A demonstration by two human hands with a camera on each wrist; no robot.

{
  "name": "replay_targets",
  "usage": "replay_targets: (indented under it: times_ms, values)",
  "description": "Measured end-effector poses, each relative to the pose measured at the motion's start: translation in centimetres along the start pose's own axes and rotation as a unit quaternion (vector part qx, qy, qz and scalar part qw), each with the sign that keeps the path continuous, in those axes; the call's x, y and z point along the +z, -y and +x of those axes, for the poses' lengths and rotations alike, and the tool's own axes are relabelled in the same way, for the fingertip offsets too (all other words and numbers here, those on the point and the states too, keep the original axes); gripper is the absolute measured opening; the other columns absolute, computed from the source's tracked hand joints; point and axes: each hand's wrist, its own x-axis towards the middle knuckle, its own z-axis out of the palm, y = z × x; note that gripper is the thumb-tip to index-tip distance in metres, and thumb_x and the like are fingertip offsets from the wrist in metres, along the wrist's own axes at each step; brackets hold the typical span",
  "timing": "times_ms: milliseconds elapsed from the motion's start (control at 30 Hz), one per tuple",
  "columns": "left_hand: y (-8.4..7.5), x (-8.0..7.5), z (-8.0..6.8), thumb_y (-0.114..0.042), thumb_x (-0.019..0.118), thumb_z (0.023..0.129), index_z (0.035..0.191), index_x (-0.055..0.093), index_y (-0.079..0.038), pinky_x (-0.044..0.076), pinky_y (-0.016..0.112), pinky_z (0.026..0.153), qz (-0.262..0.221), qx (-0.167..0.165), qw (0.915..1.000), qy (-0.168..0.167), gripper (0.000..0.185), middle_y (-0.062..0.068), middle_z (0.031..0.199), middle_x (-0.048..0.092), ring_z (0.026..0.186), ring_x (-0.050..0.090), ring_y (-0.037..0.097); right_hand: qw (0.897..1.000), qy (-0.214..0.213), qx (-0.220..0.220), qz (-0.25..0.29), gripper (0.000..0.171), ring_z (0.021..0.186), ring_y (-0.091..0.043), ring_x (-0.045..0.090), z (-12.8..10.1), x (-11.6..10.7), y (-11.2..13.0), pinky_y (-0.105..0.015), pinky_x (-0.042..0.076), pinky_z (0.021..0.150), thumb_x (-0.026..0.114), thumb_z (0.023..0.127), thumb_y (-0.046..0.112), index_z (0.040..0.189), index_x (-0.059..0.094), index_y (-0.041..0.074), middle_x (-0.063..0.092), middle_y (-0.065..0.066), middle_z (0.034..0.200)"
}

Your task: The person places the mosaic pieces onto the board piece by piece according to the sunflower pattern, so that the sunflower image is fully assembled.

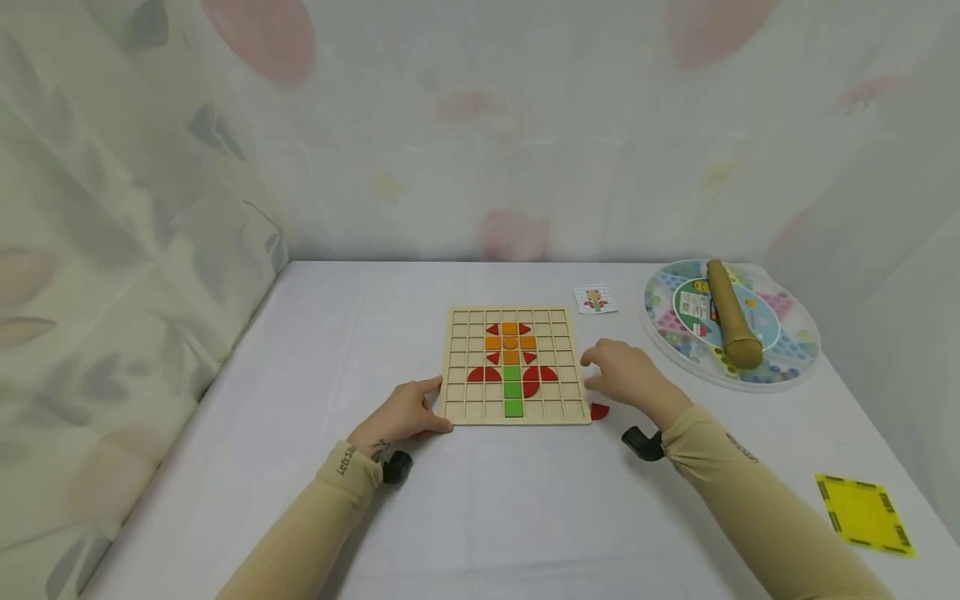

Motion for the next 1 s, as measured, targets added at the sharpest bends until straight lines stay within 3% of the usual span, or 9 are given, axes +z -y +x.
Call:
replay_targets:
  times_ms: [167,267,400,567,800,1000]
  values:
    - [0.0,0.0,-0.1,-0.020,0.083,0.067,0.144,0.034,-0.012,0.035,0.023,0.045,-0.001,-0.001,1.0000,-0.001,0.092,0.005,0.057,0.054,0.044,0.046,0.012,0.999,0.053,0.014,-0.005,0.033,0.092,-0.026,0.059,-0.8,1.9,-0.4,-0.042,0.048,0.073,0.073,0.076,0.016,0.106,0.068,0.005,0.062,-0.011,0.101]
    - [0.1,0.0,-0.1,-0.019,0.083,0.067,0.144,0.034,-0.012,0.035,0.023,0.045,-0.006,-0.001,1.0000,-0.001,0.092,0.005,0.057,0.054,0.044,0.046,0.012,0.998,0.061,0.006,-0.015,0.030,0.086,-0.023,0.058,-1.1,2.7,-0.4,-0.039,0.048,0.068,0.074,0.074,0.013,0.103,0.069,0.006,0.061,-0.008,0.096]
    - [0.2,0.1,-0.1,-0.019,0.083,0.067,0.144,0.034,-0.012,0.036,0.024,0.045,-0.014,0.001,0.9999,0.001,0.092,0.005,0.056,0.054,0.044,0.046,0.012,0.998,0.053,-0.005,-0.028,0.018,0.073,-0.017,0.050,-1.5,3.5,-0.4,-0.033,0.043,0.061,0.074,0.075,0.011,0.092,0.069,0.008,0.055,-0.003,0.083]
    - [0.3,0.1,0.0,-0.019,0.083,0.066,0.144,0.034,-0.012,0.036,0.024,0.045,-0.018,0.004,0.9998,0.002,0.092,0.005,0.056,0.054,0.044,0.046,0.013,0.999,0.044,0.006,-0.009,0.010,0.071,-0.016,0.049,-1.6,3.7,-0.4,-0.031,0.042,0.061,0.073,0.076,0.009,0.084,0.067,0.009,0.054,-0.001,0.077]
    - [0.2,0.0,-0.1,-0.018,0.082,0.067,0.144,0.033,-0.010,0.037,0.024,0.046,-0.018,0.006,0.9998,0.007,0.092,0.005,0.056,0.054,0.045,0.046,0.012,0.998,0.051,0.030,0.031,0.020,0.066,-0.017,0.047,-1.5,3.0,-0.5,-0.029,0.038,0.057,0.075,0.072,0.009,0.074,0.055,0.010,0.053,-0.001,0.070]
    - [0.1,0.0,-0.1,-0.018,0.083,0.067,0.144,0.033,-0.010,0.037,0.024,0.046,-0.018,0.004,0.9998,0.005,0.092,0.006,0.058,0.055,0.046,0.047,0.012,0.995,0.006,-0.002,0.096,0.017,0.063,-0.016,0.046,-0.3,1.6,0.2,-0.027,0.036,0.056,0.071,0.074,0.003,0.070,0.055,0.008,0.053,-0.002,0.068]
